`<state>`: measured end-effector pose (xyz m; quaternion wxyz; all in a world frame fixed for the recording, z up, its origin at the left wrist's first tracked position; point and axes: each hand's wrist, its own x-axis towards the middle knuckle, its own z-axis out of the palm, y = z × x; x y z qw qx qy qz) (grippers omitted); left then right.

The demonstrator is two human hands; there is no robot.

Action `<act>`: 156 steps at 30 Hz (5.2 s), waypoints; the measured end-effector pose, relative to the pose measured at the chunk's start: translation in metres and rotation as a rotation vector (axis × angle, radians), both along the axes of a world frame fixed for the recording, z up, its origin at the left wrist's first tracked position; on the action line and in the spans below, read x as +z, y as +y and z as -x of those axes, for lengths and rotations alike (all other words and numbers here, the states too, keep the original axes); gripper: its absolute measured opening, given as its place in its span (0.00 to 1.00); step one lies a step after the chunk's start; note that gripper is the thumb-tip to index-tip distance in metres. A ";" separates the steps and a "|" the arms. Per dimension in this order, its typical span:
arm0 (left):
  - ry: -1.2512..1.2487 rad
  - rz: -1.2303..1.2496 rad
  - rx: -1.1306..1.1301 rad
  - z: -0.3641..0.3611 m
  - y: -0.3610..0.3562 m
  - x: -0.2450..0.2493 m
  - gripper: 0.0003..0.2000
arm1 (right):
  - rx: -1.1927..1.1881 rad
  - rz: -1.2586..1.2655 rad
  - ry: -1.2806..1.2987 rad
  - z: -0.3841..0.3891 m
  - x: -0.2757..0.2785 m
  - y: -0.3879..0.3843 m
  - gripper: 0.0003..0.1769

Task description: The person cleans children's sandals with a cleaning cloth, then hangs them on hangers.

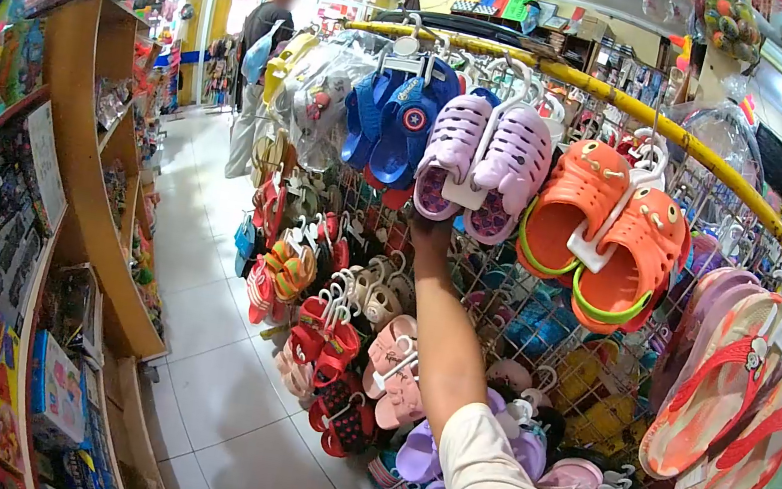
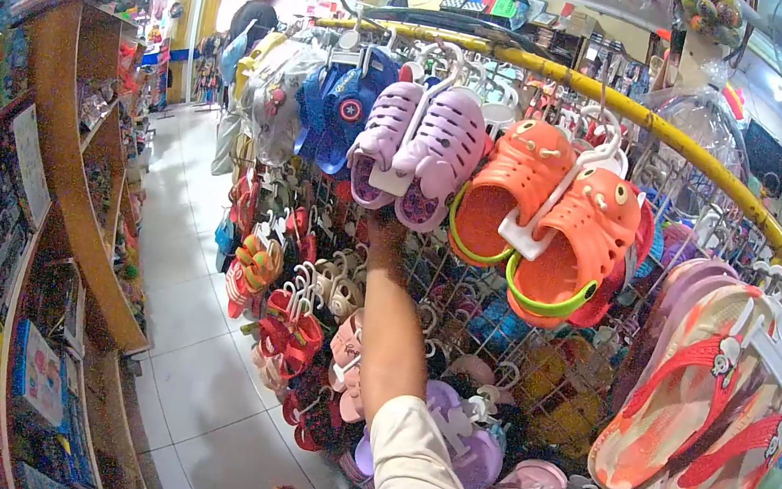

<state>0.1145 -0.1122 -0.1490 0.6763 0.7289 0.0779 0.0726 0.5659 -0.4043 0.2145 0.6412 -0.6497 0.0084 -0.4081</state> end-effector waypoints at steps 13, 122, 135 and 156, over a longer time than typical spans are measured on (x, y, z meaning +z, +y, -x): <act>0.063 -0.100 -0.081 0.001 -0.008 0.021 0.07 | 0.035 0.032 0.009 0.003 0.004 -0.019 0.21; -0.113 0.687 -0.419 -0.374 -0.206 0.353 0.10 | -0.073 1.477 1.263 -0.015 0.390 -0.012 0.08; -0.082 0.676 -0.451 -0.387 -0.219 0.323 0.14 | 0.131 1.425 1.255 -0.012 0.396 -0.006 0.09; -0.232 0.817 0.091 -0.360 -0.139 0.302 0.20 | 0.195 1.249 1.033 0.037 0.409 -0.006 0.13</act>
